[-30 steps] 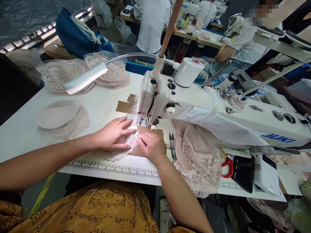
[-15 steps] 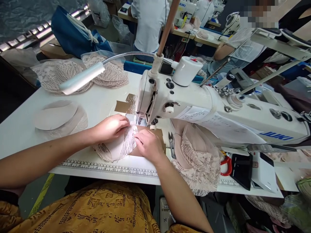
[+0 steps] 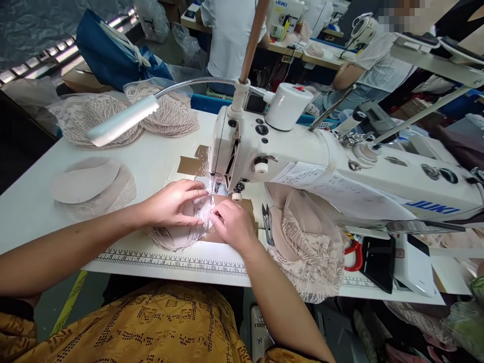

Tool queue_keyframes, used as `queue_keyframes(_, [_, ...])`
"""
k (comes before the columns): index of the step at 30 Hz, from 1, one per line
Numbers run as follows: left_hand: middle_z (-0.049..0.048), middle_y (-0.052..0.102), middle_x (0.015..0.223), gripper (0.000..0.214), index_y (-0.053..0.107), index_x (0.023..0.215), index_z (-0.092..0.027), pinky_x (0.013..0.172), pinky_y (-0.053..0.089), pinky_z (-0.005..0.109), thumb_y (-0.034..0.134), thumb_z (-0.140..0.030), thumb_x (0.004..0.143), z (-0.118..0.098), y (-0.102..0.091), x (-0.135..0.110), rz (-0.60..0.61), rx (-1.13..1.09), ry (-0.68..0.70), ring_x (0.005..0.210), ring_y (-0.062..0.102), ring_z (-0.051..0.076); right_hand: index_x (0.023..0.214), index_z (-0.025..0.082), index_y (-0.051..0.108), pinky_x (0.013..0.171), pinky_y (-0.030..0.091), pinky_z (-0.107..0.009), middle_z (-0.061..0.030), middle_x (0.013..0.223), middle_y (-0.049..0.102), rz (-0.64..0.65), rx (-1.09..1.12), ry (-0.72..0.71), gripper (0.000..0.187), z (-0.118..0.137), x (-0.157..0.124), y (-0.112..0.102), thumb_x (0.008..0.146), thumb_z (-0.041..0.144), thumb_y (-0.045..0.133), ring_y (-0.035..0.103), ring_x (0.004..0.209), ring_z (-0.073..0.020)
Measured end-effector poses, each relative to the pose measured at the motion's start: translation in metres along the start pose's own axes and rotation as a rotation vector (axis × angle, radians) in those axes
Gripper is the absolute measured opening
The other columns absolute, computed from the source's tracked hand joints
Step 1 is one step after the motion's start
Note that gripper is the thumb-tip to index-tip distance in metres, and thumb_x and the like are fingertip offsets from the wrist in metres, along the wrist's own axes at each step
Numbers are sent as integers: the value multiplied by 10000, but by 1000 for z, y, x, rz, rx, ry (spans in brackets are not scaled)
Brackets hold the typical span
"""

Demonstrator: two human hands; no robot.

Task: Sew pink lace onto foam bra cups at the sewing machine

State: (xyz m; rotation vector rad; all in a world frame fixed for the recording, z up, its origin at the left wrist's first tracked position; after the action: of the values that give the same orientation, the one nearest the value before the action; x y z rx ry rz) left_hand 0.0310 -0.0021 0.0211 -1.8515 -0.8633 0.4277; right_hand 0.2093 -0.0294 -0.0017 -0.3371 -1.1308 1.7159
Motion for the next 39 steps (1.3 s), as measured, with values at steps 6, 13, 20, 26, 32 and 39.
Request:
queue_keyframes(6, [142,617,1027,262,644,1004,-117,864,489,423,507,-319,906,3,0,-3,-22,-21,-28,985,571,282,1099,203,615,704,486,-300,-81,1185,649,-23,-36,6,258,6,5,-1,865,155,517,588,707,-147])
queue_keyframes(13, [161,574,1196,293,617,1094,-132,939,471,460,570,-284,848,5,5,-7,25,0,72,1088,547,305,934,207,664,626,396,-291,-56,903,667,247,-354,-108,266,10,4,8,811,70,471,560,771,-188])
queue_keyframes(20, [169,543,1327,369,605,1181,-130,1009,438,487,583,-280,844,8,1,-7,63,7,90,1190,513,326,715,203,625,645,403,-282,-34,782,649,90,-243,-79,235,-2,-5,-4,752,41,458,552,737,-173])
queue_keyframes(26, [171,572,1318,355,621,1180,-127,1008,455,479,573,-293,870,4,0,-1,23,21,172,1205,519,316,1036,204,687,748,448,-323,-55,1008,697,-30,-189,-49,386,3,2,-4,782,64,432,586,825,-204])
queue_keyframes(32, [158,600,1305,340,617,1220,-117,973,482,446,449,-251,956,5,7,12,20,89,206,1166,535,287,1162,199,666,689,419,-335,-96,998,669,152,-384,11,372,7,8,6,859,102,473,567,790,-222])
queue_keyframes(39, [159,614,1281,389,557,1304,-112,887,513,416,444,-204,944,4,12,16,7,101,185,1028,566,264,1125,209,685,687,384,-343,-82,944,668,149,-476,31,306,5,1,3,898,126,498,535,793,-220])
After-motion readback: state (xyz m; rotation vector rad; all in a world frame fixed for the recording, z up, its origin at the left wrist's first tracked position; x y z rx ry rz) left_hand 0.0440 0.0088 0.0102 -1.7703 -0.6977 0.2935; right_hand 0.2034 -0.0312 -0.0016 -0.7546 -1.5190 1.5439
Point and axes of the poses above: each hand's wrist, its own x-axis towards the middle knuckle, its own y-axis out of the palm, z = x × y, the point moved 4 cm from there along x, towards the middle knuckle
